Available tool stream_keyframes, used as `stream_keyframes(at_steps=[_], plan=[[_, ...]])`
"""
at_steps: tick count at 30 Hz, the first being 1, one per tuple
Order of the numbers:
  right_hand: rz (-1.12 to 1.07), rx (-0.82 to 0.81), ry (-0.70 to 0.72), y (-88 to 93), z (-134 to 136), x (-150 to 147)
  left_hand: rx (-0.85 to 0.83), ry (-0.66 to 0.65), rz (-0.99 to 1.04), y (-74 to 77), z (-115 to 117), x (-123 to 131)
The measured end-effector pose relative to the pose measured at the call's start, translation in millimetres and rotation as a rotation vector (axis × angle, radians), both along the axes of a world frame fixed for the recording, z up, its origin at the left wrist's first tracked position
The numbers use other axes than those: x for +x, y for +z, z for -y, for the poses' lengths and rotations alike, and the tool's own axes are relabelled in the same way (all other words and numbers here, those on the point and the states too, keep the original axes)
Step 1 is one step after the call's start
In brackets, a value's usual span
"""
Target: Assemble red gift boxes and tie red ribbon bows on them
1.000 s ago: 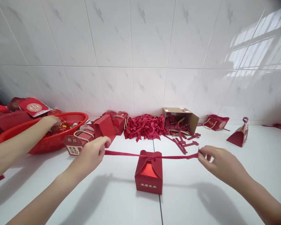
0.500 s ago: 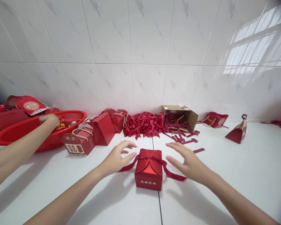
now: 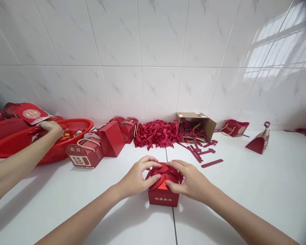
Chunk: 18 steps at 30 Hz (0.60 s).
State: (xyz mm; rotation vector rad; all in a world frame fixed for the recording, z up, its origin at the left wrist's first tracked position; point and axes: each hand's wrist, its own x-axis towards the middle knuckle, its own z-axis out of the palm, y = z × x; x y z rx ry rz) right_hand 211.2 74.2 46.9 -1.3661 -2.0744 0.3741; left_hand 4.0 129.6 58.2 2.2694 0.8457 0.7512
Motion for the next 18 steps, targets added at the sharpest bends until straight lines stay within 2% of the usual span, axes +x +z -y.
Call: stream_keyframes(at_steps=[5,8,10,13,18], plan=[[-0.004,-0.017,0.004,-3.3,-0.4,0.2,-0.043,0.039,0.004,-4.2,4.1,4.9],[-0.077,-0.069,-0.051,-8.9,1.2,3.5,-0.110,0.146,0.062,-9.8,6.0,6.7],[-0.180,-0.160,-0.100,-13.2,2.8,7.1,-0.188,0.213,0.066,-14.2,6.0,6.7],[-0.320,-0.312,-0.145,-17.2,4.1,13.6,-0.290,0.230,0.023,-19.9,3.6,5.8],[-0.435,-0.557,-0.098,-17.0,-1.8,22.9,-0.281,0.214,-0.024,-23.5,-1.2,4.6]])
